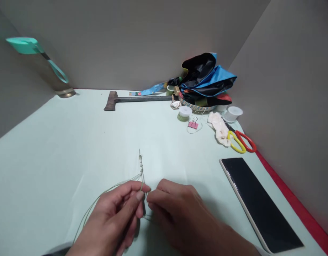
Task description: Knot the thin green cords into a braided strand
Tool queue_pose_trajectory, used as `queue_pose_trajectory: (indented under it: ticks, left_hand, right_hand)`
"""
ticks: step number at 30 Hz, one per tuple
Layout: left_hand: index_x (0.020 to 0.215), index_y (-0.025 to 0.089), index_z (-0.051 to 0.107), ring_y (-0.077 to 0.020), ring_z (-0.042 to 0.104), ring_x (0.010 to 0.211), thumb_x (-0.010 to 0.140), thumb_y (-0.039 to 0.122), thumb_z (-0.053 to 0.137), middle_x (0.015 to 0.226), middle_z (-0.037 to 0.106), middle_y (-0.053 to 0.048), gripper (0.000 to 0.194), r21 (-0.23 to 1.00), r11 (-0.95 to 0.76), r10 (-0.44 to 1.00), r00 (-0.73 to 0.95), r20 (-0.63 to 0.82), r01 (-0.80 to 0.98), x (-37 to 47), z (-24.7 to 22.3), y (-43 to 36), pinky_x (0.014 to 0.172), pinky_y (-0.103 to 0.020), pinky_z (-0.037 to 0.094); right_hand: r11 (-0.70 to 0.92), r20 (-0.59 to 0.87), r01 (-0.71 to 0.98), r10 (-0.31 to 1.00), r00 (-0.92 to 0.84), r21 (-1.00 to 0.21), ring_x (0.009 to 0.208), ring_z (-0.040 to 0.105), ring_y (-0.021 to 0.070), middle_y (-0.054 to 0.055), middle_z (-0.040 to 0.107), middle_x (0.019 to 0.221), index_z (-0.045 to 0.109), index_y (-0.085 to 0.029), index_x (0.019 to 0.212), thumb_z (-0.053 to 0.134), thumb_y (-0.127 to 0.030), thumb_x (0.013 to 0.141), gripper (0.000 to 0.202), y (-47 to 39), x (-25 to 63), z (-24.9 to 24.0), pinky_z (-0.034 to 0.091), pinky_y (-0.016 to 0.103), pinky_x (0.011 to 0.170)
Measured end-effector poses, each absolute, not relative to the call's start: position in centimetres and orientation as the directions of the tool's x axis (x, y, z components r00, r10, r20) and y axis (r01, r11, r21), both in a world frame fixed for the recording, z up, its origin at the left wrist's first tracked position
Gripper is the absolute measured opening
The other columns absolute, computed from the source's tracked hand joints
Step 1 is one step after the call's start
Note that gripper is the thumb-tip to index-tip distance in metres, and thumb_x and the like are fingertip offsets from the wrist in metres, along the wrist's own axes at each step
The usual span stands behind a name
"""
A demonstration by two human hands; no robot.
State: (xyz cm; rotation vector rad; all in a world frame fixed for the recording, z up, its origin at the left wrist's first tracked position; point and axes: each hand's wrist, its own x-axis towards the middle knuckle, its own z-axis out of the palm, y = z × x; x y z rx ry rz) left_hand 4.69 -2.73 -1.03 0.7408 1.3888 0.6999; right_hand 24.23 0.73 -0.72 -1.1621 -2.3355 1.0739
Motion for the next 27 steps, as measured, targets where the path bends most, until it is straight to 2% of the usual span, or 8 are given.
queue_pose_trajectory:
  ticks: [2, 4, 6, 11, 16, 20, 24, 27]
  left_hand:
    - [0.092, 0.023, 0.065, -0.007, 0.039, 0.038, 0.081, 0.088, 0.075, 0.06, 0.055, 0.006, 0.067, 0.793, 0.606, 0.788, 0.084, -0.609, 0.066, 4.6, -1.0, -2.8, 0.036, -0.02, 0.031]
    - [0.09, 0.023, 0.066, -0.0073, 0.035, 0.039, 0.092, 0.083, 0.067, 0.054, 0.05, 0.007, 0.06, 0.781, 0.609, 0.773, 0.117, -0.623, 0.138, 4.4, -1.2, -3.0, 0.037, -0.019, 0.031]
    - [0.088, 0.023, 0.066, -0.0075, 0.032, 0.037, 0.097, 0.078, 0.062, 0.046, 0.045, 0.008, 0.057, 0.774, 0.609, 0.765, 0.127, -0.631, 0.174, 4.2, -1.3, -3.1, 0.037, -0.019, 0.029]
    - [0.079, 0.023, 0.062, -0.0064, 0.031, 0.033, 0.089, 0.078, 0.065, 0.042, 0.045, 0.007, 0.057, 0.778, 0.597, 0.783, 0.071, -0.618, 0.197, 4.6, -1.3, -2.9, 0.034, -0.018, 0.028]
    - [0.072, 0.023, 0.06, -0.0069, 0.034, 0.028, 0.078, 0.086, 0.067, 0.039, 0.049, 0.005, 0.064, 0.797, 0.578, 0.802, 0.056, -0.594, 0.177, 5.1, -0.9, -2.2, 0.031, -0.018, 0.029]
    - [0.069, 0.022, 0.059, -0.0055, 0.033, 0.029, 0.081, 0.086, 0.068, 0.037, 0.045, 0.006, 0.065, 0.811, 0.568, 0.813, 0.059, -0.58, 0.143, 5.0, -0.8, -2.1, 0.033, -0.016, 0.027]
    - [0.07, 0.022, 0.059, -0.0037, 0.028, 0.032, 0.087, 0.085, 0.068, 0.037, 0.044, 0.008, 0.066, 0.831, 0.549, 0.83, 0.06, -0.555, 0.089, 4.7, -0.9, -2.6, 0.037, -0.016, 0.028]
    - [0.075, 0.021, 0.063, -0.0033, 0.028, 0.035, 0.09, 0.079, 0.075, 0.041, 0.046, 0.008, 0.061, 0.836, 0.548, 0.833, 0.075, -0.548, 0.011, 4.5, -0.9, -2.9, 0.038, -0.014, 0.029]
  right_hand:
    - [0.35, -0.014, 0.48, 0.797, -0.604, -0.804, 0.065, 0.053, 0.0112, -0.004, 0.059, 0.076, 0.061, -0.023, 0.079, 0.054, -0.016, 0.1, 0.024, 0.9, 24.4, -0.4, 0.036, 0.025, 0.063]
    - [0.337, 0.032, 0.435, 0.819, -0.572, -0.835, 0.068, 0.058, 0.0115, -0.003, 0.063, 0.078, 0.069, -0.023, 0.083, 0.056, -0.016, 0.102, 0.024, 1.1, 24.3, -0.5, 0.039, 0.025, 0.065]
    - [0.359, 0.079, 0.427, 0.833, -0.548, -0.83, 0.072, 0.06, 0.0122, -0.001, 0.066, 0.081, 0.075, -0.022, 0.087, 0.058, -0.013, 0.102, 0.025, 1.5, 24.1, -0.7, 0.042, 0.025, 0.067]
    - [0.433, 0.187, 0.337, 0.803, -0.567, -0.836, 0.083, 0.065, 0.0144, 0.001, 0.068, 0.087, 0.079, -0.02, 0.086, 0.058, -0.012, 0.107, 0.031, 2.5, 23.2, -1.3, 0.047, 0.026, 0.074]
    - [0.448, 0.26, 0.26, 0.806, -0.532, -0.856, 0.081, 0.067, 0.0126, 0.0, 0.067, 0.088, 0.082, -0.02, 0.093, 0.067, -0.01, 0.104, 0.021, 3.3, 22.6, -2.2, 0.05, 0.022, 0.073]
    - [0.462, 0.256, 0.305, 0.81, -0.527, -0.833, 0.084, 0.068, 0.0143, 0.002, 0.07, 0.089, 0.08, -0.019, 0.094, 0.065, -0.013, 0.106, 0.02, 3.7, 22.4, -2.8, 0.051, 0.023, 0.076]
    - [0.499, 0.259, 0.358, 0.8, -0.542, -0.789, 0.084, 0.063, 0.0181, 0.005, 0.07, 0.088, 0.073, -0.018, 0.091, 0.054, -0.016, 0.109, 0.026, 3.6, 22.7, -2.4, 0.048, 0.03, 0.078]
    - [0.507, 0.218, 0.421, 0.795, -0.566, -0.752, 0.076, 0.053, 0.019, 0.003, 0.064, 0.078, 0.06, -0.02, 0.08, 0.054, -0.011, 0.1, 0.023, 2.9, 23.4, -1.3, 0.039, 0.034, 0.071]
